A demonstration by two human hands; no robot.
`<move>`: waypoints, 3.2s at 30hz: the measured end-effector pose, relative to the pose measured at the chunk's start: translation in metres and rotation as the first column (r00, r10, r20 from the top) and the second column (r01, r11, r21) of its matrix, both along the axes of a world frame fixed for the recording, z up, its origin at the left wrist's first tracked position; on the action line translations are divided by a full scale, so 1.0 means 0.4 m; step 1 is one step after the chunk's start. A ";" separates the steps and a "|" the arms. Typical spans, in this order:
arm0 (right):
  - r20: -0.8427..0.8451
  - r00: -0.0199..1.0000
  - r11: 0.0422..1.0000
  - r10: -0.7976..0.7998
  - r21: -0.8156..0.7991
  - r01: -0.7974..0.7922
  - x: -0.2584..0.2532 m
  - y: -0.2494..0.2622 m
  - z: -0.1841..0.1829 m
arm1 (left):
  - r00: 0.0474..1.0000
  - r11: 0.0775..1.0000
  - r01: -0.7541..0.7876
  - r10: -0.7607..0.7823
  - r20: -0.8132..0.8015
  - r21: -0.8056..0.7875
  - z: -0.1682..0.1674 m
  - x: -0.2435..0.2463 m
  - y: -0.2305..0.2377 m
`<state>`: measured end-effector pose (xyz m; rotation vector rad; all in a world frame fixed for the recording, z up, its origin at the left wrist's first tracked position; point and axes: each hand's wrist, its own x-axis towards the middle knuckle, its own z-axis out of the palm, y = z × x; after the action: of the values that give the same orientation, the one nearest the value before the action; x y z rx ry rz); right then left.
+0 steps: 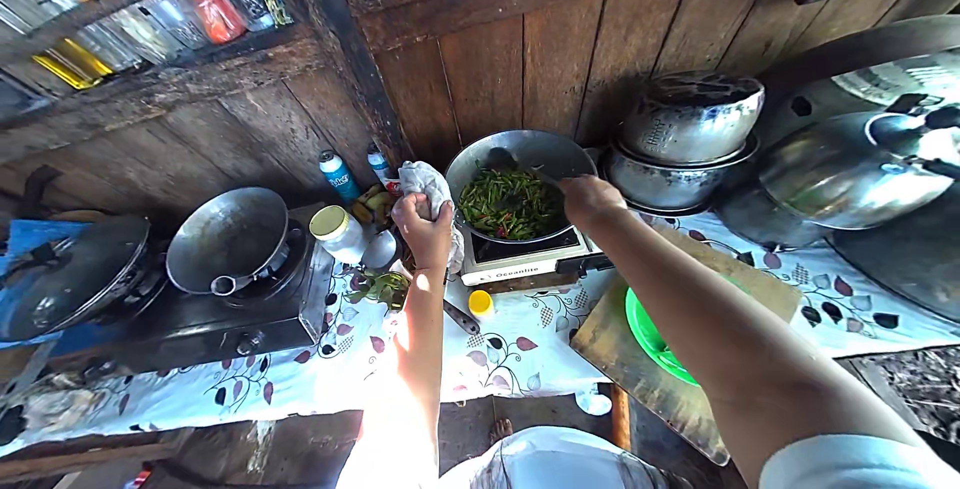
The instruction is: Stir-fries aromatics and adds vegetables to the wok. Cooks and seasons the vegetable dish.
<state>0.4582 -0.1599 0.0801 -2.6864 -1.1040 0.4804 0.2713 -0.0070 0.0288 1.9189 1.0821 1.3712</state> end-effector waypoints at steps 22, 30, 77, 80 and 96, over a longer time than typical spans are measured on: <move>0.194 0.957 0.964 0.214 -0.203 -0.174 -0.050 -0.276 0.086 | 1.000 0.998 0.020 -0.020 0.001 -0.053 0.014 -0.020 0.028; 0.162 0.984 0.997 -0.077 0.044 0.071 0.024 -0.169 0.061 | 1.000 0.999 0.020 -0.020 0.008 -0.032 0.011 -0.024 0.024; 0.096 0.972 0.975 0.213 0.045 -0.218 0.083 -0.204 0.132 | 1.000 0.999 0.019 -0.019 -0.015 -0.040 0.012 -0.023 0.023; 0.125 0.972 0.979 0.197 -0.084 -0.188 0.047 -0.205 0.116 | 0.999 0.999 0.027 -0.029 -0.026 -0.043 0.014 -0.025 0.020; 0.203 0.978 0.952 0.052 -0.306 0.013 -0.113 -0.120 0.254 | 1.000 1.000 0.009 -0.009 0.012 -0.024 0.012 -0.018 0.014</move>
<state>0.4131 -0.2078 0.1818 -3.0587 -1.1984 0.4081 0.2639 -0.0015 0.0338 1.8941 1.0784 1.3575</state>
